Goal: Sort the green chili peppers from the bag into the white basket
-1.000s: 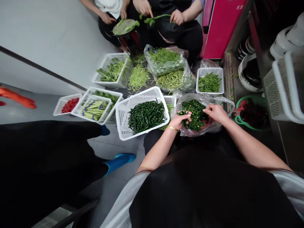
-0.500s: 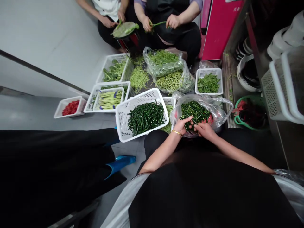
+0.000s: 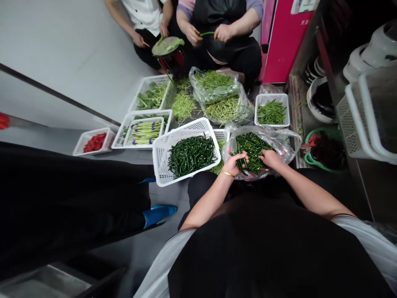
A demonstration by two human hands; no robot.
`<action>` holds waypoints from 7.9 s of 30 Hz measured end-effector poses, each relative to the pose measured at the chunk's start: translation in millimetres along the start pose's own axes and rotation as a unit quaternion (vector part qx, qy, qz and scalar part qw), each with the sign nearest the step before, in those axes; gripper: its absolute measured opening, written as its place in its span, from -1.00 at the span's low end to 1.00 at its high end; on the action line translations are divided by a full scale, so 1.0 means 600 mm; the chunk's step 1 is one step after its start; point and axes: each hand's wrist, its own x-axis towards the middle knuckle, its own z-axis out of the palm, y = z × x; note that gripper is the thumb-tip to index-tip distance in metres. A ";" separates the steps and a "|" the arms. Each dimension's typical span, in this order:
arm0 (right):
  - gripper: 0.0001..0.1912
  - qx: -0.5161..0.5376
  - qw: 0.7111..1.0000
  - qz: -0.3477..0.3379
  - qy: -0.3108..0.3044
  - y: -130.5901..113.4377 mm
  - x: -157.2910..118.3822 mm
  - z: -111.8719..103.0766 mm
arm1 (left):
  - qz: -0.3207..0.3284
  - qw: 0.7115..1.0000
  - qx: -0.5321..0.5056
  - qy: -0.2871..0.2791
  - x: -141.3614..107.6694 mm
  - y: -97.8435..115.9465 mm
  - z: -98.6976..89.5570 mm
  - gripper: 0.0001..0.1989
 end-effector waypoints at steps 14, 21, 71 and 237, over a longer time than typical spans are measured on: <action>-0.79 0.068 0.961 -0.226 0.147 -0.027 -0.013 -0.176 | 0.248 0.936 0.249 -0.010 0.081 0.021 0.071 -0.65; -0.57 0.414 0.884 -0.206 0.066 -0.039 0.033 -0.150 | 0.201 0.949 0.242 0.033 0.088 0.041 0.040 -0.67; -0.54 0.170 0.920 -0.343 0.081 -0.045 -0.075 -0.086 | 0.038 0.998 0.014 0.039 0.026 0.023 0.040 -0.71; -0.63 0.318 0.930 -0.184 -0.004 -0.002 -0.029 0.001 | 0.020 0.981 0.193 0.004 0.052 0.012 0.012 -0.77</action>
